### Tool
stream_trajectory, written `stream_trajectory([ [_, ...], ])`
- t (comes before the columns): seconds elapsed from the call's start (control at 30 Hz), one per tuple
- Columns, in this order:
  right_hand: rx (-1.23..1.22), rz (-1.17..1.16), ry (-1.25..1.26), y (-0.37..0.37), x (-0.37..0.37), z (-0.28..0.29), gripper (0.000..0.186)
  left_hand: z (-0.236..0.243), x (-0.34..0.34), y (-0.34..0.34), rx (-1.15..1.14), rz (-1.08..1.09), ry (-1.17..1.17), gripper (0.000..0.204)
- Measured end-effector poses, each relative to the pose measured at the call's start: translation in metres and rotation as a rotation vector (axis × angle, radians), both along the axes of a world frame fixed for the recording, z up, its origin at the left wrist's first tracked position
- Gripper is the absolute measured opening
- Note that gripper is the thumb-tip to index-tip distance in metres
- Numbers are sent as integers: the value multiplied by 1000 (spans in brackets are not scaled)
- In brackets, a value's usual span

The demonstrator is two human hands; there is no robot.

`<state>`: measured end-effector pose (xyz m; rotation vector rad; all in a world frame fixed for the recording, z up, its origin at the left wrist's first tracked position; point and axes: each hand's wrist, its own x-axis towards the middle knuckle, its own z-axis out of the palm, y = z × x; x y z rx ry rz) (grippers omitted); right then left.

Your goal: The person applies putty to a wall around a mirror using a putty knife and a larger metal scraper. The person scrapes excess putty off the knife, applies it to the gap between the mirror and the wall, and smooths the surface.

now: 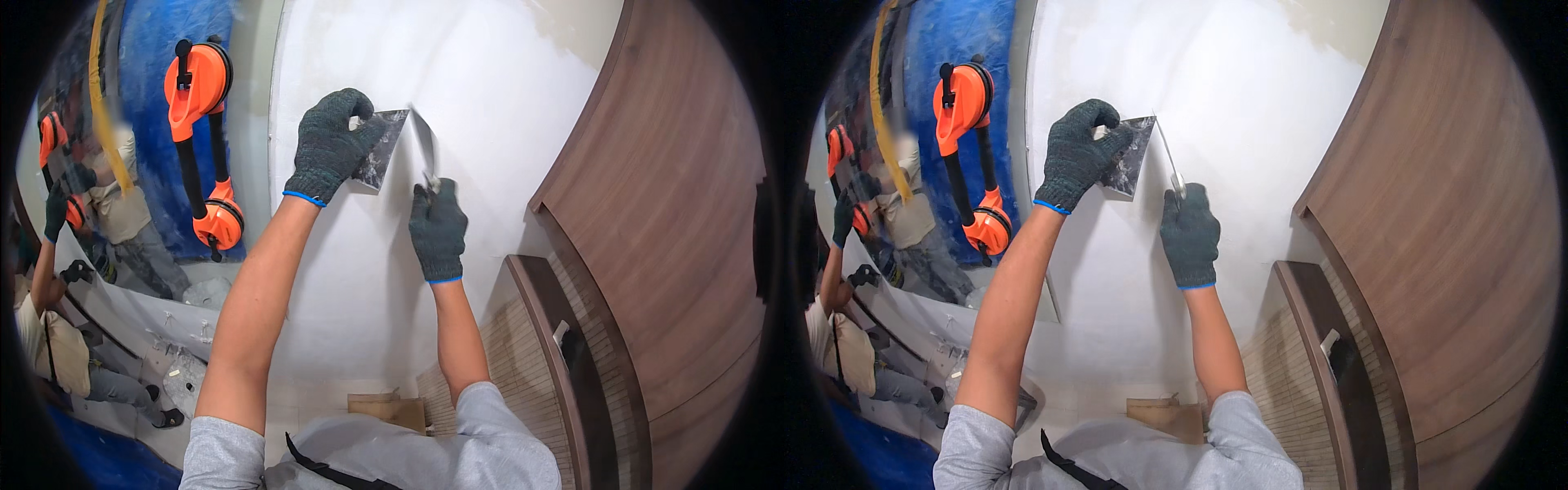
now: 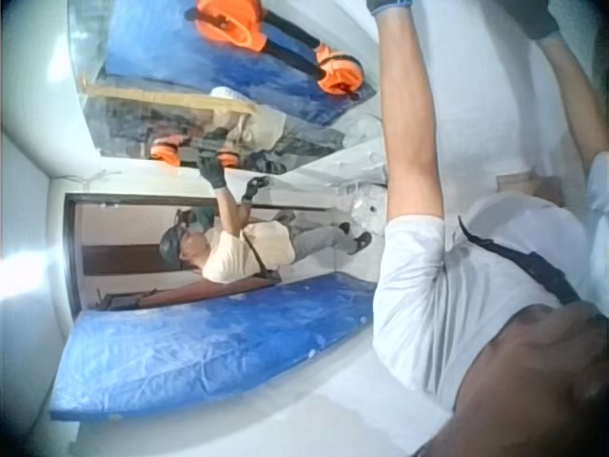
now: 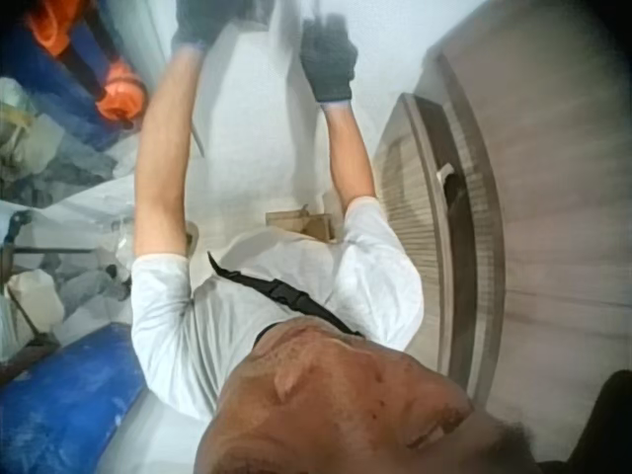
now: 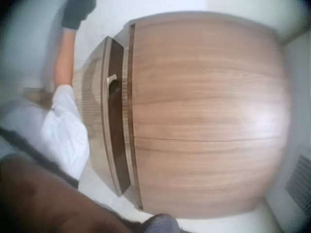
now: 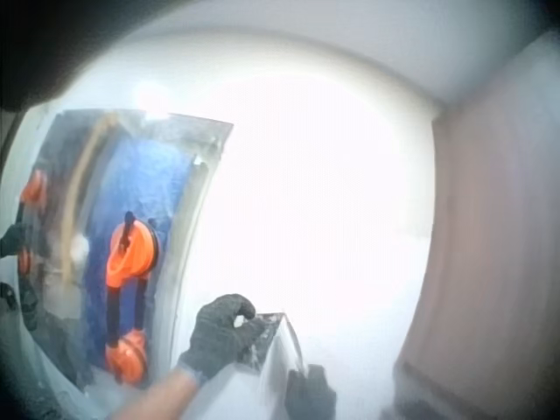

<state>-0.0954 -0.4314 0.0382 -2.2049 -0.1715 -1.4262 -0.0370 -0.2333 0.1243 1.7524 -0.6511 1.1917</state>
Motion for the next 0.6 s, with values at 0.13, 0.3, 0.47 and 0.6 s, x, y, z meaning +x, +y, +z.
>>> stream_trajectory([
  [0.13,64,-10,19,4,-11,6,16,-1,1,4,-10,31,1,22],
  [0.3,-84,-23,-62,-9,4,-9,18,1,-2,-1,-3,11,22,23],
  [0.47,71,38,-60,2,-10,2,18,-3,-1,4,-8,14,-8,21],
  [0.6,-19,47,-246,-4,-2,-1,21,0,0,-3,-8,-10,20,21],
])
